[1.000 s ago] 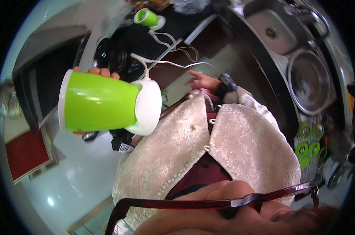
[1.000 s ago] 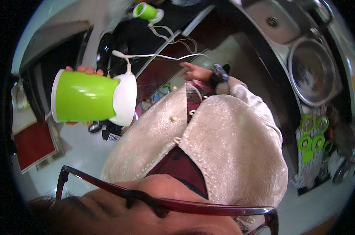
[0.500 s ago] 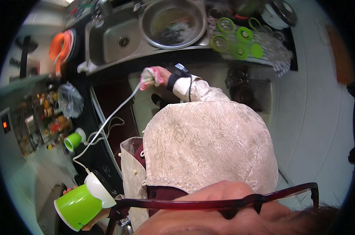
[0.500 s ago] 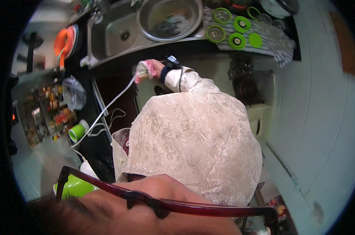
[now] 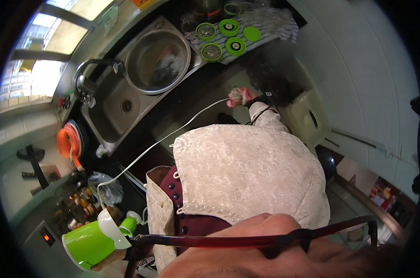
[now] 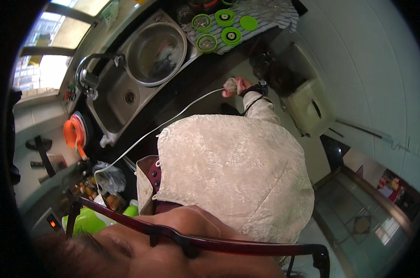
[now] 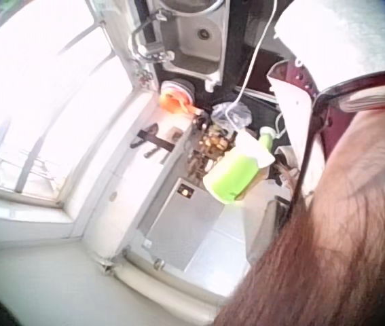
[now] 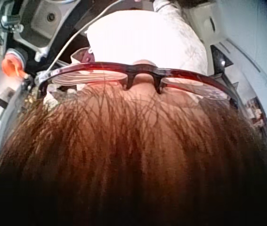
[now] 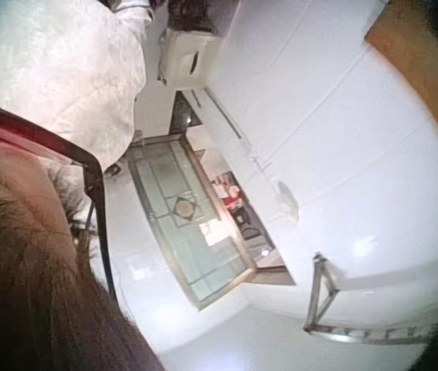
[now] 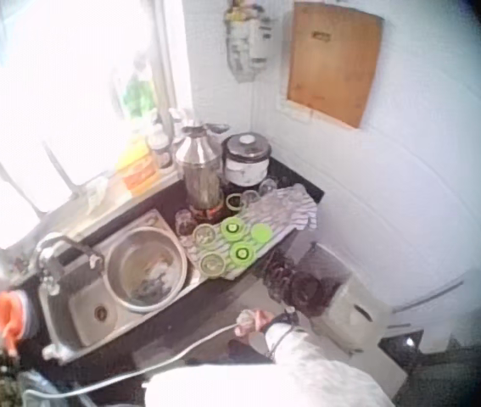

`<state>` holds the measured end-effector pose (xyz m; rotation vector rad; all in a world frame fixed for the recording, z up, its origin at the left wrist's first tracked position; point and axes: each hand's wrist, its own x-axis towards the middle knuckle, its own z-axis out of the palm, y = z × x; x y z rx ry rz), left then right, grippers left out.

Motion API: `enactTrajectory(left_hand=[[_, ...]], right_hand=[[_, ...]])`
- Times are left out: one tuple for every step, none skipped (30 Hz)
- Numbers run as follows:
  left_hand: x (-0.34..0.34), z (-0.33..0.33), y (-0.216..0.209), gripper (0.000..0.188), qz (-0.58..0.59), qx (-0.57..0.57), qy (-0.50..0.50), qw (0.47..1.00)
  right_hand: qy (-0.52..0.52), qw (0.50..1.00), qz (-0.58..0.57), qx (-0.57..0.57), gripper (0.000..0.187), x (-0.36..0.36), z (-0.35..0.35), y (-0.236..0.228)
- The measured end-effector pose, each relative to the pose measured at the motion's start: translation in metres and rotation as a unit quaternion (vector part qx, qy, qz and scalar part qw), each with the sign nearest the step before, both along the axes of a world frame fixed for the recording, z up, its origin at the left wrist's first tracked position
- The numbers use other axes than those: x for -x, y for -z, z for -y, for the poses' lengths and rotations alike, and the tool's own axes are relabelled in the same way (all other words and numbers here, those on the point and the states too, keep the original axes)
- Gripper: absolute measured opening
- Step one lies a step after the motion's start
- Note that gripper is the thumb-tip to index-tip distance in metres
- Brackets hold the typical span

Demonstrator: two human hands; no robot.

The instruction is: The person wipes the inside of a green plastic cup with a cloth, then places it on the counter. They pick up a clear plastic container, open a small plastic bag, and transfer small dark items into the container. Finally, they attach a green lid to the container and set it down.

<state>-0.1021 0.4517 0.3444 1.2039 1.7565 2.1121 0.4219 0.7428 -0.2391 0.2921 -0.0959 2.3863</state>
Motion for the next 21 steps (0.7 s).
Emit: enactTrajectory(left_hand=[[0.010, -0.004, 0.005, 0.109, 0.000, -0.005, 0.007, 1.000], [0.021, -0.012, 0.008, 0.109, 0.002, -0.010, 0.011, 1.000], [0.030, -0.017, 0.013, 0.108, 0.006, -0.012, 0.019, 1.000], [0.039, -0.023, 0.017, 0.108, 0.009, -0.012, 0.026, 1.000], [0.046, -0.029, 0.021, 0.108, 0.010, -0.012, 0.031, 0.999], [0.054, -0.034, 0.026, 0.107, 0.019, -0.009, 0.035, 0.999], [0.061, -0.040, 0.029, 0.107, 0.021, -0.008, 0.039, 0.999], [0.067, -0.045, 0.033, 0.107, 0.024, -0.007, 0.046, 0.999], [0.073, -0.051, 0.035, 0.106, 0.028, -0.005, 0.050, 0.998], [0.078, -0.056, 0.038, 0.106, 0.032, -0.002, 0.055, 0.998], [0.083, -0.060, 0.039, 0.105, 0.034, 0.001, 0.059, 0.998], [0.088, -0.064, 0.041, 0.105, 0.036, -0.001, 0.061, 0.997], [0.093, -0.069, 0.041, 0.105, 0.035, -0.004, 0.069, 0.997], [0.096, -0.071, 0.043, 0.104, 0.039, -0.004, 0.072, 0.997], [0.101, -0.073, 0.044, 0.104, 0.042, -0.006, 0.074, 0.996], [0.105, -0.073, 0.047, 0.104, 0.044, -0.006, 0.075, 0.996], [0.108, -0.073, 0.048, 0.103, 0.044, -0.007, 0.075, 0.996], [0.112, -0.072, 0.051, 0.103, 0.048, -0.007, 0.075, 0.996], [0.113, -0.073, 0.052, 0.102, 0.052, -0.008, 0.077, 0.996], [0.119, -0.068, 0.054, 0.102, 0.054, -0.009, 0.078, 0.995], [0.120, -0.069, 0.055, 0.102, 0.059, -0.009, 0.079, 0.995]], right_hand=[[0.063, 0.997, 0.040, 0.001, 0.034, -0.010, 0.009, 0.004], [0.128, 0.976, 0.171, 0.034, 0.033, -0.020, 0.018, 0.008], [0.164, 0.958, 0.230, 0.049, 0.032, -0.030, 0.025, 0.015], [0.195, 0.955, 0.219, 0.032, 0.031, -0.041, 0.031, 0.023], [0.206, 0.936, 0.278, 0.060, 0.030, -0.052, 0.036, 0.033], [0.238, 0.933, 0.267, 0.039, 0.029, -0.066, 0.044, 0.045], [0.233, 0.920, 0.307, 0.068, 0.028, -0.076, 0.048, 0.057], [0.248, 0.913, 0.317, 0.071, 0.027, -0.088, 0.057, 0.071], [0.261, 0.919, 0.292, 0.039, 0.025, -0.101, 0.068, 0.082], [0.282, 0.896, 0.333, 0.080, 0.027, -0.111, 0.073, 0.094], [0.306, 0.888, 0.333, 0.085, 0.028, -0.122, 0.082, 0.104], [0.329, 0.879, 0.333, 0.087, 0.029, -0.134, 0.089, 0.111], [0.356, 0.873, 0.323, 0.086, 0.031, -0.141, 0.091, 0.118], [0.380, 0.865, 0.315, 0.085, 0.032, -0.154, 0.096, 0.121], [0.402, 0.860, 0.304, 0.081, 0.034, -0.164, 0.098, 0.125], [0.425, 0.853, 0.294, 0.073, 0.035, -0.174, 0.099, 0.128], [0.456, 0.848, 0.262, 0.064, 0.037, -0.184, 0.101, 0.130], [0.484, 0.666, 0.560, 0.091, 0.037, -0.193, 0.096, 0.133], [0.479, 0.683, 0.543, 0.098, 0.035, -0.204, 0.098, 0.133], [0.474, 0.715, 0.510, 0.068, 0.034, -0.215, 0.102, 0.134], [0.487, 0.747, 0.450, 0.046, 0.033, -0.228, 0.093, 0.133]])
